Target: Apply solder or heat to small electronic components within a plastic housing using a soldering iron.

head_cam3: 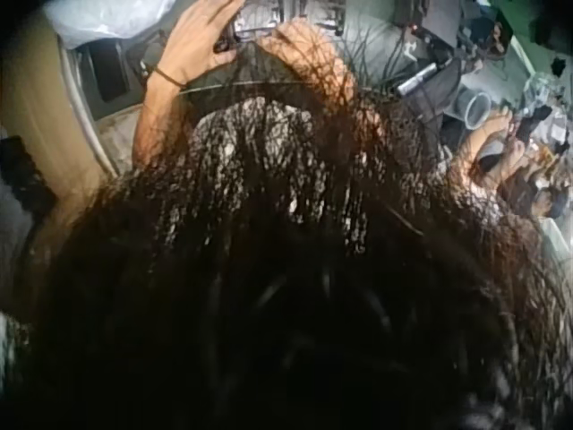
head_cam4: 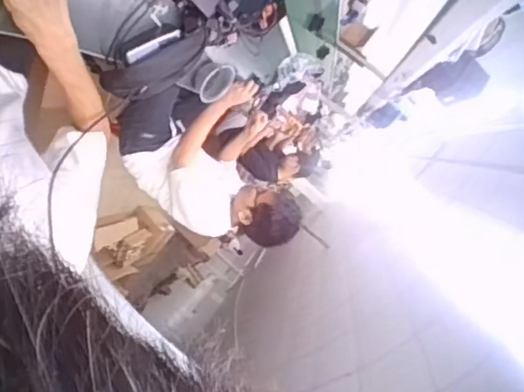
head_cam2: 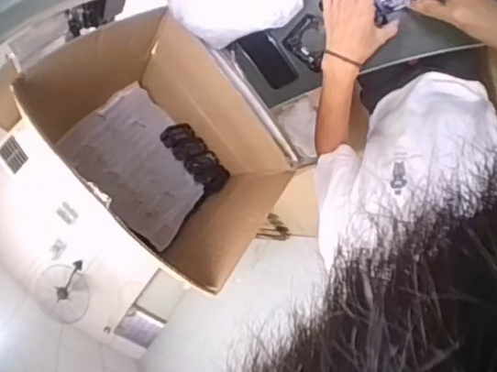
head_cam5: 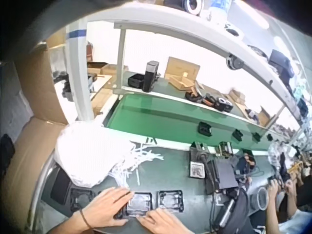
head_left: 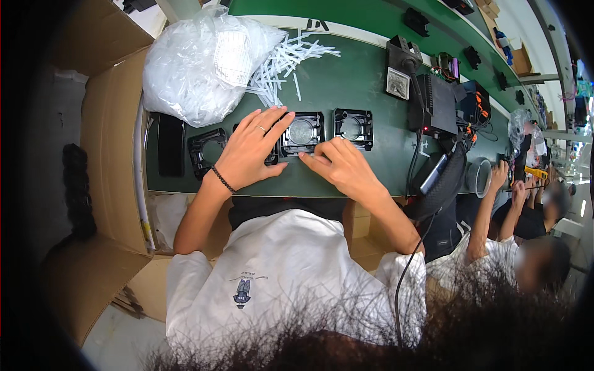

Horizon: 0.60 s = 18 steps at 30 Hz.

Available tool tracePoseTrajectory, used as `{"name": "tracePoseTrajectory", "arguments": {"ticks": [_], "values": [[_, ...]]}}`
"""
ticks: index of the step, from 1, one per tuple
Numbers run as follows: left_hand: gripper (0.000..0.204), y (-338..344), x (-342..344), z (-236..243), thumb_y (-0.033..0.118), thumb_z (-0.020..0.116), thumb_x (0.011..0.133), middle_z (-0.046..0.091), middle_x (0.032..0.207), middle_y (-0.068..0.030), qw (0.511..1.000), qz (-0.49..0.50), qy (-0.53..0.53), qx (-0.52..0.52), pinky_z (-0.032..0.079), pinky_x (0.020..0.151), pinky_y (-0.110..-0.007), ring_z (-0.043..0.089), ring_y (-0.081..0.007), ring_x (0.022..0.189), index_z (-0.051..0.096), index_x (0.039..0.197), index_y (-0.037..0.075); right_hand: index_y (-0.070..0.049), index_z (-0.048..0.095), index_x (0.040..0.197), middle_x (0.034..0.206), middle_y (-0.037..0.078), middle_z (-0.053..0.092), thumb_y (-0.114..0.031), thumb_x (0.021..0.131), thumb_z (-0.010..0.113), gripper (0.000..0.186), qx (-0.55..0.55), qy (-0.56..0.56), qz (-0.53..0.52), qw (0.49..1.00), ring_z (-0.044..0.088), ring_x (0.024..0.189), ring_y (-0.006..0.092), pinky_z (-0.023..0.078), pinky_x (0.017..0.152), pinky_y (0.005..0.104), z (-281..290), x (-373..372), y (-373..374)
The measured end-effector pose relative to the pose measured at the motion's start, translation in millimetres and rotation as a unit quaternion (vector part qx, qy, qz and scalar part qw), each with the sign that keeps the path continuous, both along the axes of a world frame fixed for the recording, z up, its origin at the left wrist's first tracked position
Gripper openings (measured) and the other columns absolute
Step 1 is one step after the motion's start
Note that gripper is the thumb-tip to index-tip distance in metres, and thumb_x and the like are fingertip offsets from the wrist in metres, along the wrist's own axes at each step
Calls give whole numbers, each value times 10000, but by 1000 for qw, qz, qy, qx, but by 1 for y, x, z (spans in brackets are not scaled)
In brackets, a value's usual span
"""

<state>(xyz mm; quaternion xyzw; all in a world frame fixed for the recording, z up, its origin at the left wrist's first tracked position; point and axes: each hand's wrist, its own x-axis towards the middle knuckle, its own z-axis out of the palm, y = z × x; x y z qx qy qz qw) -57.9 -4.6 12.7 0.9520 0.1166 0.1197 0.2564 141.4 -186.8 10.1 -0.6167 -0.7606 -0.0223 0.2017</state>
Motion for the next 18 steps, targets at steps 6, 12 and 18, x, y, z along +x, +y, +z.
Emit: {"name": "tracePoseTrajectory", "arguments": {"ticks": [6, 12, 18], "values": [[951, -1, -1, -7, 199, 879, 746, 499, 1608, -134, 1000, 19, -7, 12, 341, 1264, -496, 482, -319, 1482, 471, 1600, 104, -108, 746, 1255, 935, 28, 544, -71, 928, 690, 333, -18, -55, 27, 998, 539, 900, 207, 456, 771, 369, -1, 2, 5], [921, 2, 0, -14, 216, 875, 760, 516, 1605, -105, 999, 17, -12, 49, 299, 1285, -513, 474, -290, 1500, 490, 1592, 129, -98, 749, 1250, 937, 32, 548, -69, 908, 699, 347, -38, -67, 50, 996, 533, 892, 216, 448, 757, 369, 1, 8, 5], [882, 0, 2, -15, 288, 893, 772, 533, 1603, -63, 998, 23, -16, 48, 274, 1299, -525, 465, -259, 1517, 530, 1566, 164, -90, 756, 1249, 938, 34, 559, -80, 894, 697, 360, -29, -82, 67, 994, 542, 892, 215, 450, 761, 361, 0, 9, 6]]}}
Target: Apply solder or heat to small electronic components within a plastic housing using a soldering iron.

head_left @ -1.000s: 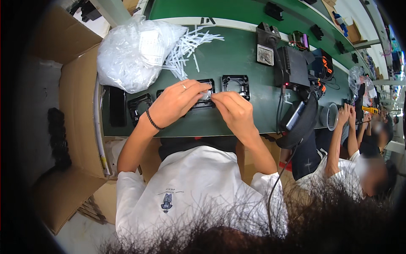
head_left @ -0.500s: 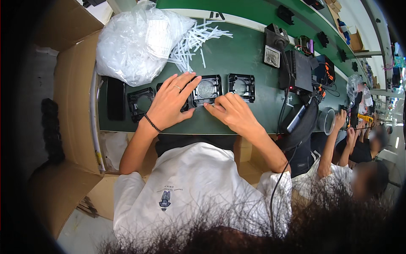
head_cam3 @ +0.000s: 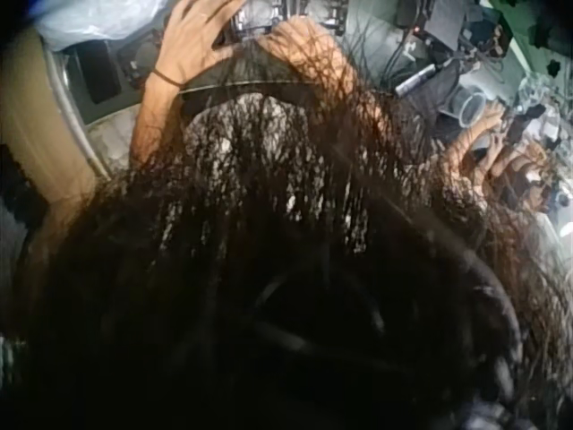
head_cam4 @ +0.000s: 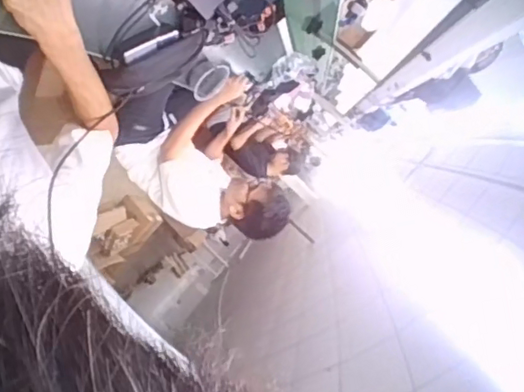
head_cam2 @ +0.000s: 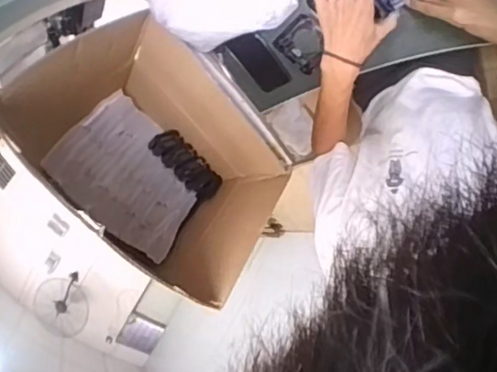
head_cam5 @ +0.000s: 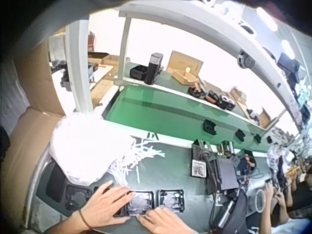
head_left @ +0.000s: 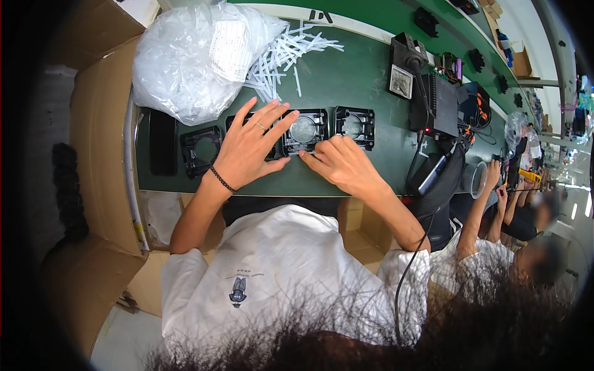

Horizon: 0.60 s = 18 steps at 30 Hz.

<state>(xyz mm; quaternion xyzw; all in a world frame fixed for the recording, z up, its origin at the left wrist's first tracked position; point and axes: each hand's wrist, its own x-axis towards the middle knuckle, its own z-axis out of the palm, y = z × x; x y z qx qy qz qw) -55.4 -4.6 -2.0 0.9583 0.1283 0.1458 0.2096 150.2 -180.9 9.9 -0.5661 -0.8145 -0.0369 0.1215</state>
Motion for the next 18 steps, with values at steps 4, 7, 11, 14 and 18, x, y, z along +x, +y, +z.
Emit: {"name": "tracePoseTrajectory", "arguments": {"ticks": [4, 7, 11, 14, 18], "values": [[893, 0, 1, -1, 300, 900, 767, 541, 1596, -49, 1000, -3, 0, -1, 275, 1300, -523, 480, -250, 1505, 529, 1569, 171, -91, 759, 1263, 941, 32, 561, -118, 887, 678, 385, -15, -24, 5, 1000, 546, 903, 211, 450, 776, 355, 3, 1, 0], [897, 1, 1, 0, 291, 902, 767, 545, 1591, -41, 1000, -4, -2, -2, 276, 1300, -523, 492, -249, 1494, 526, 1573, 172, -95, 760, 1266, 942, 29, 560, -135, 882, 671, 397, -18, -33, 7, 999, 544, 905, 208, 449, 782, 353, 1, 1, 1], [906, 2, 2, 0, 283, 903, 761, 546, 1584, -47, 1000, -8, -5, -5, 277, 1299, -524, 502, -255, 1482, 524, 1575, 169, -96, 760, 1273, 998, 44, 583, -150, 887, 663, 402, -45, -37, 0, 998, 566, 975, 224, 462, 830, 365, -3, 1, -2], [912, 2, 3, 0, 282, 903, 757, 543, 1584, -51, 1000, -11, -7, -1, 276, 1299, -527, 501, -257, 1481, 523, 1577, 166, -102, 760, 1285, 1090, 73, 600, -146, 900, 664, 399, -6, -43, -27, 999, 582, 1078, 253, 468, 901, 388, 1, -6, -3], [930, 0, 1, 0, 280, 905, 753, 534, 1587, -66, 1000, -15, -1, -2, 268, 1300, -537, 489, -270, 1489, 510, 1587, 162, -105, 759, 1290, 1166, 92, 600, -139, 915, 664, 388, -35, 0, -65, 997, 581, 1151, 276, 463, 955, 409, 3, -11, -7]]}}
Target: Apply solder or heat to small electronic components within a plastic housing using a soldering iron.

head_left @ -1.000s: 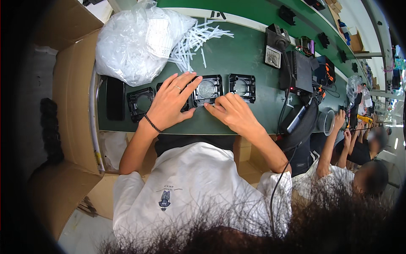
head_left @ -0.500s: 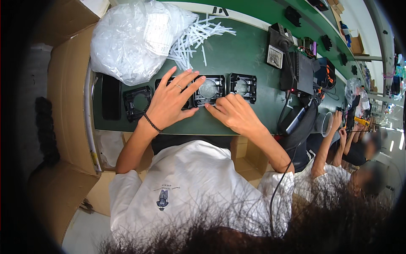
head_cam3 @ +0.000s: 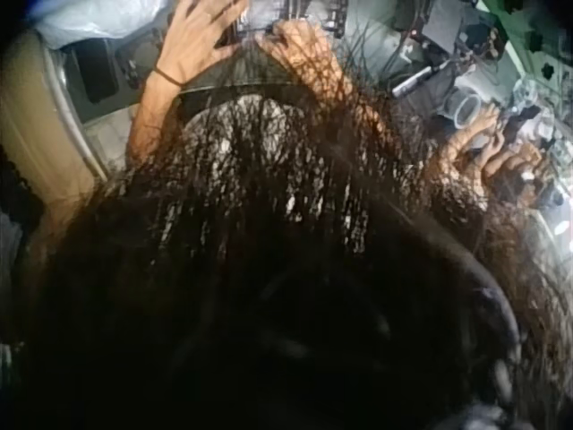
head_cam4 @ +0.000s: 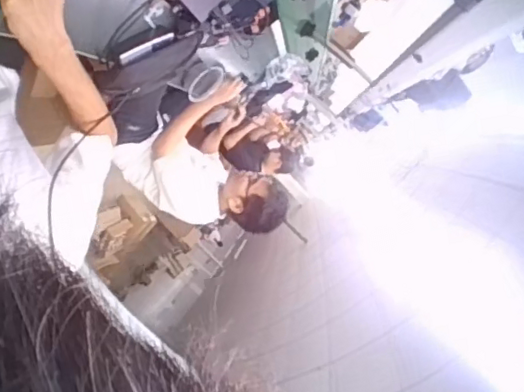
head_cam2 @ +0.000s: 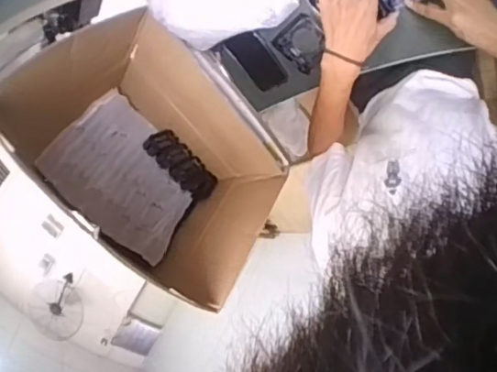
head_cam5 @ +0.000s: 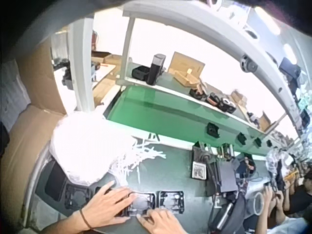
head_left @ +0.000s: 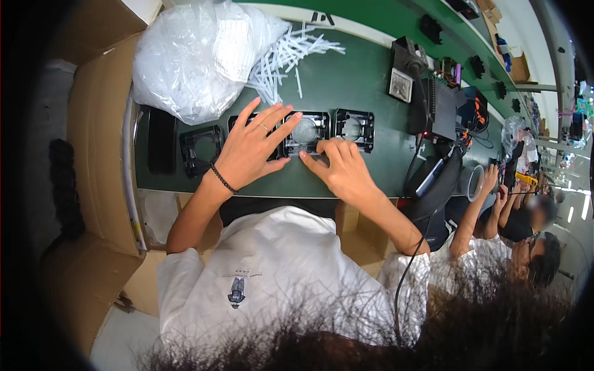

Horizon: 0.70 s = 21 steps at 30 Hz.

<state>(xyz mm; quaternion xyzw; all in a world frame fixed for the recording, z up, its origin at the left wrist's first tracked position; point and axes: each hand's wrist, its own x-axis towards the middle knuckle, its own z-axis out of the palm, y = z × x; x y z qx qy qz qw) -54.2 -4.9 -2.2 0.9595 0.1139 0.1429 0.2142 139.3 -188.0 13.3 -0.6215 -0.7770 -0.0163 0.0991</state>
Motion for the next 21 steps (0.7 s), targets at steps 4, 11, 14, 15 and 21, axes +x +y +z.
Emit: {"name": "tracePoseTrajectory", "arguments": {"ticks": [4, 11, 14, 15, 21], "values": [[989, 1, -3, 2, 295, 920, 732, 517, 1603, -84, 1000, 3, 3, 19, 253, 1303, -545, 475, -293, 1501, 483, 1608, 156, -73, 758, 1194, 1139, 109, 610, -89, 889, 752, 305, 22, 116, -36, 992, 603, 1108, 287, 473, 912, 400, 20, -8, 19], [1085, -9, -45, 32, 287, 972, 665, 538, 1597, -133, 991, 121, -47, -28, 290, 1281, -548, 464, -349, 1512, 472, 1606, 82, -9, 609, 1152, 896, 186, 735, -63, 856, 811, 362, 34, 264, -209, 941, 743, 820, 379, 587, 726, 476, -7, 31, 144], [1032, -13, -62, 30, 266, 963, 691, 554, 1584, -137, 983, 154, -83, -47, 301, 1276, -549, 477, -366, 1501, 492, 1588, 76, 9, 610, 1184, 903, 188, 767, -31, 831, 799, 403, -37, 211, -283, 935, 771, 854, 370, 606, 767, 462, -24, 38, 163], [935, -16, -67, 32, 200, 952, 720, 581, 1548, -157, 981, 161, -99, -35, 361, 1242, -518, 515, -363, 1464, 538, 1547, 54, 12, 620, 1189, 894, 190, 772, -15, 824, 789, 403, -51, 223, -284, 931, 772, 852, 377, 605, 769, 462, -21, 41, 159], [718, -40, -66, 20, 94, 915, 785, 662, 1408, -173, 950, 193, -207, -132, 502, 1099, -439, 628, -352, 1298, 625, 1439, 31, 44, 670, 1152, 912, 101, 768, 30, 870, 781, 303, -96, 530, -173, 825, 758, 850, 146, 600, 783, 298, 28, 20, 112]]}}
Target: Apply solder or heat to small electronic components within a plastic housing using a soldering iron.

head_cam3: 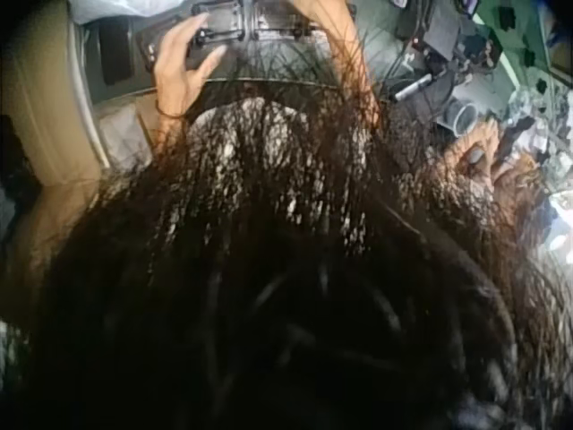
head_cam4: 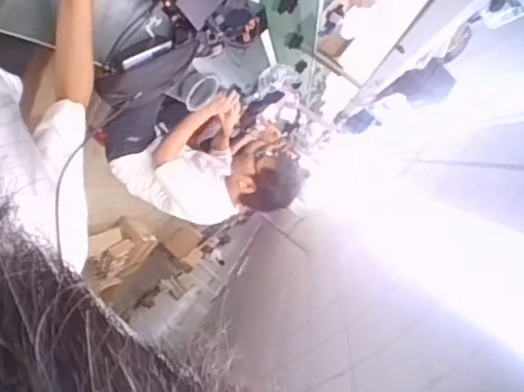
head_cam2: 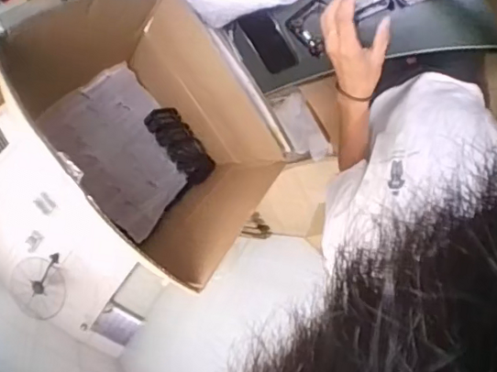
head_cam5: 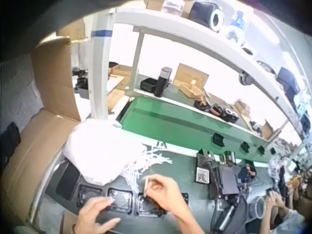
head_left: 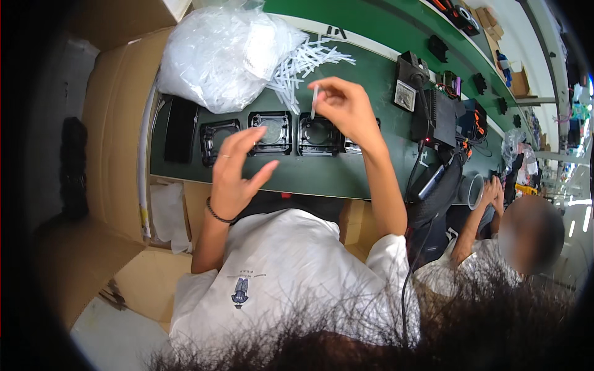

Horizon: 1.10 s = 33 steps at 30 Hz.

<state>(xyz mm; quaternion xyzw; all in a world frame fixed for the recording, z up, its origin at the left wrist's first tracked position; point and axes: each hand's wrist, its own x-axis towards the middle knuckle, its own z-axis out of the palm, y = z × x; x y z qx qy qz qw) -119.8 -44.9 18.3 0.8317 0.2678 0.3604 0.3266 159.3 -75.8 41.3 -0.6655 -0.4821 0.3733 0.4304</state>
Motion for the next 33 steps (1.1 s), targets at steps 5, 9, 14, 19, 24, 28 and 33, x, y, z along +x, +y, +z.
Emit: {"name": "tracePoseTrajectory", "arguments": {"ticks": [5, 9, 14, 19, 24, 28, 33], "values": [[417, -11, 15, -1, 2, 842, 857, 774, 1106, -139, 994, -51, -46, -84, 604, 853, -356, 761, -284, 977, 738, 1261, 20, 15, 692, 1060, 982, 73, 754, 15, 925, 814, 182, 73, 286, 20, 955, 748, 901, 107, 608, 820, 270, -2, -62, -57], [273, -1, -3, -3, -18, 813, 876, 777, 985, -117, 998, -39, -25, -48, 606, 775, -346, 762, -268, 858, 787, 1145, 19, -28, 722, 1046, 1003, 63, 743, 18, 896, 802, 176, 55, -21, 63, 996, 760, 918, 148, 613, 807, 297, -1, -72, -70], [424, 17, -25, 2, 85, 867, 821, 739, 1217, -108, 991, -66, 118, 23, 543, 940, -426, 699, -302, 1103, 766, 1232, 62, -74, 758, 1083, 992, 24, 666, -90, 827, 719, 260, 245, -396, 175, 868, 666, 952, 197, 519, 785, 338, -9, -79, -63], [905, 42, -24, 4, 133, 934, 692, 547, 1596, -94, 980, -55, 178, 74, 394, 1208, -491, 510, -333, 1462, 590, 1529, 139, -85, 770, 1132, 899, -2, 587, -140, 872, 704, 274, 257, -469, 217, 817, 577, 894, 170, 447, 748, 319, -26, -77, -48], [792, 48, -22, -16, 143, 872, 809, 607, 1549, -81, 974, -81, 201, 65, 381, 1224, -494, 521, -328, 1468, 580, 1546, 137, -89, 777, 1162, 882, -9, 553, -156, 891, 690, 292, 226, -490, 254, 803, 548, 919, 164, 436, 755, 324, -39, -75, -44], [777, 47, -22, -16, 134, 868, 811, 605, 1552, -77, 975, -74, 199, 70, 386, 1220, -493, 521, -323, 1468, 593, 1537, 137, -86, 778, 1161, 880, -8, 550, -155, 888, 691, 296, 228, -487, 252, 804, 547, 920, 168, 432, 752, 322, -39, -75, -41], [765, 49, -21, -14, 131, 863, 816, 608, 1550, -71, 974, -78, 200, 65, 387, 1215, -489, 520, -315, 1469, 599, 1534, 140, -81, 774, 1191, 933, -9, 586, -154, 882, 684, 331, 236, -466, 262, 811, 543, 916, 174, 427, 762, 329, -46, -72, -40]]}}
